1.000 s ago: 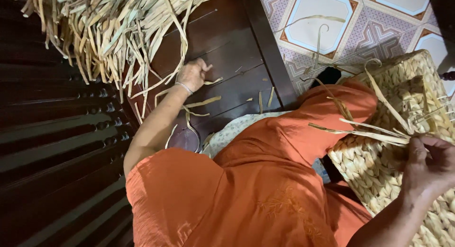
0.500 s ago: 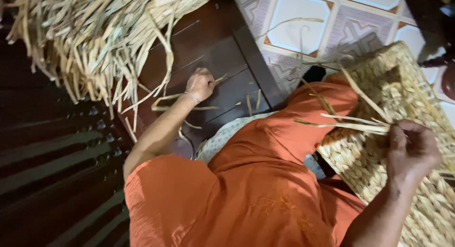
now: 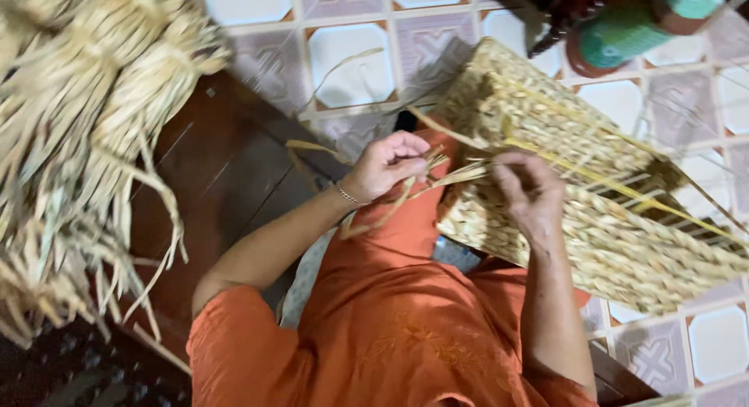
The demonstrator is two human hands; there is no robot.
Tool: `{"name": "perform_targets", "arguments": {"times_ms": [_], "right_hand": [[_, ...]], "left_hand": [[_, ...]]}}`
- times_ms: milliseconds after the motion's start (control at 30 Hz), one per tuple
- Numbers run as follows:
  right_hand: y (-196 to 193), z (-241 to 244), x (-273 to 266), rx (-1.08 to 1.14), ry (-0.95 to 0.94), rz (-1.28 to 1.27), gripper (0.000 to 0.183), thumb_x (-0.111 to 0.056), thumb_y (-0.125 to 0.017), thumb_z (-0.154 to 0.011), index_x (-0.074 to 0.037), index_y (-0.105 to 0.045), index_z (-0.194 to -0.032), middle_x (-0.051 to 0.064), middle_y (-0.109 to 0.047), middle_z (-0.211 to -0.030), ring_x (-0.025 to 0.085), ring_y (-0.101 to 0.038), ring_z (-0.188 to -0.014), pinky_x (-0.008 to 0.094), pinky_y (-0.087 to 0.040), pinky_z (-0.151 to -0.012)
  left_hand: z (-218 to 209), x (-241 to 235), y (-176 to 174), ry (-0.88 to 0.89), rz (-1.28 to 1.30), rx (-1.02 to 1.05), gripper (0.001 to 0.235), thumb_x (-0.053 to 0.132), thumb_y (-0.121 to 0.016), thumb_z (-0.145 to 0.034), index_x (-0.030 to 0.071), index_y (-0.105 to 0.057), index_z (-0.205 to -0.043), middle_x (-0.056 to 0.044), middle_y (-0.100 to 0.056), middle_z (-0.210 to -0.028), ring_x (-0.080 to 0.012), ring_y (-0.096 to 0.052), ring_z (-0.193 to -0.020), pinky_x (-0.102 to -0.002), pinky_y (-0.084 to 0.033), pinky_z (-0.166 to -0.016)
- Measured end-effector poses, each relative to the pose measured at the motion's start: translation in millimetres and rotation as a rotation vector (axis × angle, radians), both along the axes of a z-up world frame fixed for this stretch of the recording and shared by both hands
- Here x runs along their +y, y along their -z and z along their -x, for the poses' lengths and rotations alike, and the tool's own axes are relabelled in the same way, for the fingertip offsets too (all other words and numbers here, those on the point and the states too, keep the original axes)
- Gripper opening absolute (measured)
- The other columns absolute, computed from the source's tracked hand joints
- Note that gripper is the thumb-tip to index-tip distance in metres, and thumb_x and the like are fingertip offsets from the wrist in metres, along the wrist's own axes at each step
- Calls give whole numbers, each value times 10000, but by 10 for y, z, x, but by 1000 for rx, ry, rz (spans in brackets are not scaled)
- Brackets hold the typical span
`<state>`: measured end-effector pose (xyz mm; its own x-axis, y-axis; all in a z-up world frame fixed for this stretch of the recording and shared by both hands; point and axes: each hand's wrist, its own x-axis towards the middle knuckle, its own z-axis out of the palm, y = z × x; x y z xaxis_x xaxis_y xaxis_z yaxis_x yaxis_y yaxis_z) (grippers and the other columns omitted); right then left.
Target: The person weaves a basket by hand, threading and tucking dried plant strands along the rim and edges of the woven frame.
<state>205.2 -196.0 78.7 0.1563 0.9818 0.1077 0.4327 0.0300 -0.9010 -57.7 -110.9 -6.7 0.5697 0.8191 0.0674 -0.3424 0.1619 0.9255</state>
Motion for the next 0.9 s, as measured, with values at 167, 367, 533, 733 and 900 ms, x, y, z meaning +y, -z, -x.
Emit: {"name": "perform_targets", "arguments": {"times_ms": [167, 367, 533, 733, 900], "right_hand": [[-243, -10, 8, -138, -132, -51, 241, -63, -755, -920, -35, -726, -1158, 131, -675, -1283, 174, -636, -1140, 298, -520, -952], [45, -55, 3, 70, -32, -32, 146, -69, -732, -961, -35, -747, -1103, 121, -687, -1292, 168, -661, -1094, 287, -549, -925], [22, 25, -2, -10, -35, -160, 102, -55, -717, -1006, -22, -744, -1099, 127, -704, -1250, 156, -676, -1070, 270, -568, -903], [-81, 64, 8, 294, 67, 49, 175, -29, -667, -964, -31, -602, -1127, 124, -734, -1010, 118, -745, -824, 238, -630, -613], [-27, 80, 73, -53, 119, -31, 105, 11, -654, -1017, 15, -589, -1100, 134, -747, -973, 124, -729, -778, 233, -628, -590]], "left_hand": [[-584, 12, -137, 88, 45, -157, 190, 6, -659, -999, -12, -620, -1184, -58, -717, -997, -122, -697, -881, -272, -596, -805], [-694, -74, -543, 13, -247, 93, 161, 35, -678, -1001, -20, -679, -1153, -43, -716, -976, -96, -681, -880, -253, -581, -788], [-691, -9, -467, -227, -844, 191, 324, 126, -766, -895, -29, -657, -1157, -131, -714, -1058, -216, -706, -943, -313, -580, -819], [-605, 266, -269, -307, -1008, 397, 63, 70, -698, -1000, 54, -701, -1060, -35, -660, -914, -183, -662, -804, -301, -590, -726], [-680, 278, -501, -192, -962, 398, 101, 63, -673, -992, 77, -747, -1061, -41, -595, -984, -182, -621, -802, -295, -560, -641]]}}
